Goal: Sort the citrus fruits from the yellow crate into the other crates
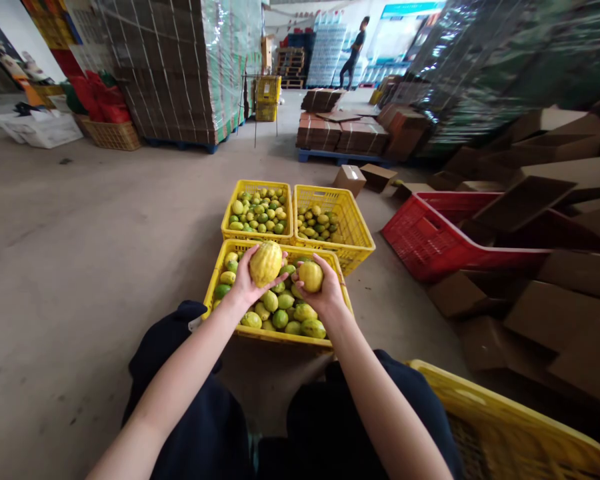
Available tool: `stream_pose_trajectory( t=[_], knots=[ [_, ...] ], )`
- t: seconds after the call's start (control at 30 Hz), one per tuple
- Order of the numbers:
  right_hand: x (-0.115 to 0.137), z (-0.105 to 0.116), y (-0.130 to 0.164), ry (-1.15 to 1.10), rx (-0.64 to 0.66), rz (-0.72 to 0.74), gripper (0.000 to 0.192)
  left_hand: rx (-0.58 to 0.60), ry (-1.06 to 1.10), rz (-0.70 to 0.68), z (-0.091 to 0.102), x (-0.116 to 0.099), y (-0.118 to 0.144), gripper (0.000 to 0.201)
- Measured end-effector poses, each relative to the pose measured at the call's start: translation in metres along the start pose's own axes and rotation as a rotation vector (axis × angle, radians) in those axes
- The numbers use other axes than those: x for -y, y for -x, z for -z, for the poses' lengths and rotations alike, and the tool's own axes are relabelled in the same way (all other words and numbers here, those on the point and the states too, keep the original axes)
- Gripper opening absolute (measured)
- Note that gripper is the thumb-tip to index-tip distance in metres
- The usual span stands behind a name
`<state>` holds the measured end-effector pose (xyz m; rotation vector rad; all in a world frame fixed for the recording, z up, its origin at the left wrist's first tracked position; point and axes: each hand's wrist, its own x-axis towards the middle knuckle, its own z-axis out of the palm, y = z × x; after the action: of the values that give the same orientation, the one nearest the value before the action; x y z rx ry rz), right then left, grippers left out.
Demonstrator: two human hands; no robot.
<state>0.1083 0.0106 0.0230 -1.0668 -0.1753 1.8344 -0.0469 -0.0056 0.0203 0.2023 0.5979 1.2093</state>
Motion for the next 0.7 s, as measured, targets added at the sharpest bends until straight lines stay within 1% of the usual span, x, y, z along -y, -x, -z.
stream_pose_trajectory(
  t=[0.07, 0.2, 0.27, 0.33, 0.4, 0.47, 0.53, 0.6, 0.7],
  knots=[
    [0.000, 0.001, -0.001, 0.003, 0.001, -0.026, 0.020, -0.005, 0.003, -0.007, 0.000, -0.001, 0.000, 0.041],
    [-0.001, 0.003, -0.004, 0.007, -0.057, -0.063, 0.024, -0.052, -0.029, -0.038, 0.001, -0.001, -0.004, 0.038],
    [-0.002, 0.003, -0.006, 0.004, -0.093, -0.057, 0.023, -0.104, -0.021, -0.046, 0.002, 0.000, -0.008, 0.035],
    [-0.003, 0.002, -0.006, -0.001, -0.119, -0.016, 0.016, -0.145, 0.012, -0.037, 0.002, 0.001, -0.011, 0.034],
    [-0.003, 0.000, -0.005, -0.006, -0.126, 0.040, 0.011, -0.145, 0.047, -0.018, 0.002, 0.002, -0.012, 0.034],
    [-0.003, -0.002, -0.003, -0.006, -0.119, 0.076, 0.010, -0.113, 0.070, -0.006, 0.000, 0.002, -0.010, 0.035],
    [-0.003, -0.002, -0.003, 0.003, -0.114, 0.063, 0.011, -0.100, 0.071, -0.006, -0.002, 0.002, -0.007, 0.036],
    [-0.003, -0.001, -0.003, 0.015, -0.111, 0.010, 0.017, -0.122, 0.052, -0.015, -0.004, 0.000, -0.005, 0.034],
    [-0.003, 0.000, -0.006, 0.033, -0.110, -0.061, 0.034, -0.171, 0.024, -0.042, -0.004, -0.001, -0.003, 0.024]
  ],
)
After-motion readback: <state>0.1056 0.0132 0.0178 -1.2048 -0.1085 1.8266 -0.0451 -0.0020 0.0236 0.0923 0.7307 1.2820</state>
